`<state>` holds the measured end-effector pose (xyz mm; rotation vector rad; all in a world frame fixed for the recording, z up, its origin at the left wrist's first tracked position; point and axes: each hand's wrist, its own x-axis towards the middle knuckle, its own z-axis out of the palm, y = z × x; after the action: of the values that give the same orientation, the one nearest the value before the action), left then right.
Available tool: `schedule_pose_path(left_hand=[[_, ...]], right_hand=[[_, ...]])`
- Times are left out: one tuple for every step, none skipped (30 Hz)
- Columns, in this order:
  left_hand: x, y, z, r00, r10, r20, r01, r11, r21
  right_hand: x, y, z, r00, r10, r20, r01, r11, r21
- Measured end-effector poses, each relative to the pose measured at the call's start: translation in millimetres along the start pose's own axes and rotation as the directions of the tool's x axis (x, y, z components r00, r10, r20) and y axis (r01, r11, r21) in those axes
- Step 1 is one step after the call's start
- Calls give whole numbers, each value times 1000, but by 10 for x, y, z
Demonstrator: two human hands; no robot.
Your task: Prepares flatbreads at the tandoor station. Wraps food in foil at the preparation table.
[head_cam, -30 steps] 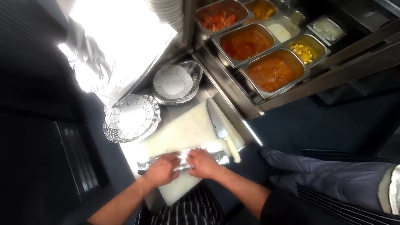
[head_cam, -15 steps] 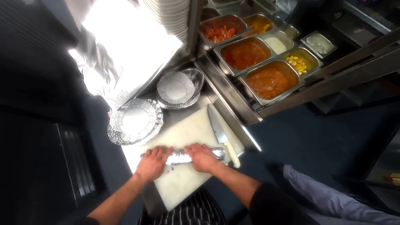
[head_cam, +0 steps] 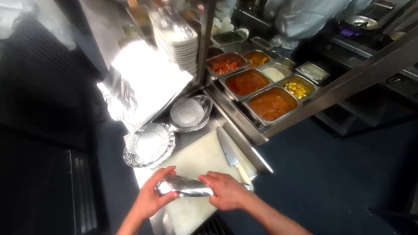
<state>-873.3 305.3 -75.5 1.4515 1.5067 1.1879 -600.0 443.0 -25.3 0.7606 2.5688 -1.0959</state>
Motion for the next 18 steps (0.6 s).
schedule_pose_path(left_hand=[[24, 28, 72, 990, 40, -135, -49, 997, -59], [66, 75, 133, 966, 52, -254, -84, 989, -118], [115, 139, 184, 937, 28, -348, -103, 975, -197], [178, 219, 224, 907, -32, -419, -114, 941, -319], [245, 308, 261, 870, -118, -479, -136, 876, -463], [309, 404, 296, 819, -210, -533, -175, 794, -582], [371, 495, 313, 769, -281, -575, -221, 727, -651], [422, 578, 304, 729, -328, -601, -266, 673, -690], [452, 650, 273, 699, -351, -624, -311, 636, -706], [463, 708, 223, 676, -355, -646, -349, 618, -705], [463, 748, 163, 662, -343, -666, -381, 611, -694], [456, 770, 112, 662, -313, -681, -417, 601, -682], [441, 784, 88, 671, -280, -687, -449, 584, -676], [416, 788, 91, 684, -247, -686, -476, 563, -676], [395, 794, 107, 697, -215, -684, -499, 539, -679], [384, 806, 128, 711, -188, -678, -516, 515, -684], [376, 821, 151, 733, -159, -661, -526, 482, -700], [367, 834, 173, 765, -128, -632, -532, 428, -731]], right_hand=[[14, -74, -32, 1000, 4, -18, -4, 1000, 0], [34, -156, -70, 999, 8, -39, -8, 1000, 0], [58, -244, -101, 998, 14, -64, -14, 1000, -2], [85, -336, -121, 995, 20, -97, -20, 1000, -2], [114, -426, -127, 991, 28, -131, -27, 1000, 3], [143, -504, -114, 986, 34, -164, -34, 999, 4], [163, -563, -95, 980, 32, -198, -32, 999, -1], [168, -602, -83, 973, 19, -229, -23, 1000, -16], [150, -621, -70, 965, -7, -263, -8, 999, -53], [111, -622, -52, 953, -34, -300, 1, 994, -112], [62, -613, -28, 937, -49, -345, -10, 986, -168], [27, -561, 29, 896, -90, -435, -9, 975, -221], [21, -479, 108, 822, -159, -546, 21, 968, -251], [42, -405, 189, 724, -231, -650, 75, 963, -258], [88, -355, 255, 618, -273, -738, 133, 961, -244], [155, -330, 293, 506, -274, -818, 193, 960, -202], [233, -330, 309, 403, -227, -886, 263, 956, -126], [297, -348, 313, 335, -137, -932, 332, 943, -19]])
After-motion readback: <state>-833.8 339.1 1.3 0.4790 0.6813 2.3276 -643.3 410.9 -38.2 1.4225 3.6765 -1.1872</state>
